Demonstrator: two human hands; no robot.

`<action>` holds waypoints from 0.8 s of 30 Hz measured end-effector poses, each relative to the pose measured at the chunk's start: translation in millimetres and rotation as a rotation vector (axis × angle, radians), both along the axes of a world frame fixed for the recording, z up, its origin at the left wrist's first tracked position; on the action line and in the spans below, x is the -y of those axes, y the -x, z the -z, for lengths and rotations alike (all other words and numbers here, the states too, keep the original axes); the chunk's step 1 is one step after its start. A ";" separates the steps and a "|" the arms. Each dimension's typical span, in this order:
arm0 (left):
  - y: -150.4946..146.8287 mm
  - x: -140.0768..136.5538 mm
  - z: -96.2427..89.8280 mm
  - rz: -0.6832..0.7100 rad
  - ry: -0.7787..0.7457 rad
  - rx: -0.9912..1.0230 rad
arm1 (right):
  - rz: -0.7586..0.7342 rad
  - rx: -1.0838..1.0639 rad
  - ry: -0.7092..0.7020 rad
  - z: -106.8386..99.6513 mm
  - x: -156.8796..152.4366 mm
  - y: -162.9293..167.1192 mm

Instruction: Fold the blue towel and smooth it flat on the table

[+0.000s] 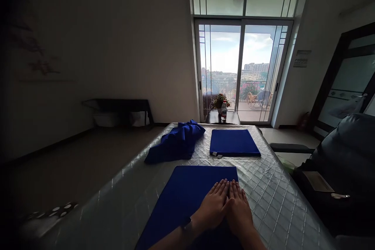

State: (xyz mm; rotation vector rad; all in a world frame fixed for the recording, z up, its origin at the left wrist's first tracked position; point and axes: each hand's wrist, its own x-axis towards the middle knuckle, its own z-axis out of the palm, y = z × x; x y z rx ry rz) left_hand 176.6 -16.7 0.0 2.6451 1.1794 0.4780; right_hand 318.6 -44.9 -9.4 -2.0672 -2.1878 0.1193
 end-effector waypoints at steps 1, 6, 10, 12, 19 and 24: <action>9.1 -2.5 2.3 -0.029 -0.011 -0.015 | 0.007 -0.008 0.001 -0.7 -0.2 0.5; 91.9 -15.8 8.5 -0.237 -0.019 -0.118 | 0.052 -0.025 0.034 -6.7 -1.3 4.0; 158.7 -19.8 14.9 -0.423 0.001 -0.144 | 0.047 -0.031 0.036 -7.2 -1.8 3.2; 177.4 -19.2 20.5 -0.478 -0.020 -0.126 | 0.047 -0.039 0.044 -6.0 -1.6 2.3; 183.1 -18.6 28.9 -0.485 -0.050 -0.108 | 0.028 -0.041 0.021 -8.4 2.1 4.6; 183.6 -18.3 24.6 -0.481 -0.036 -0.110 | 0.037 -0.016 0.021 -22.2 12.7 3.9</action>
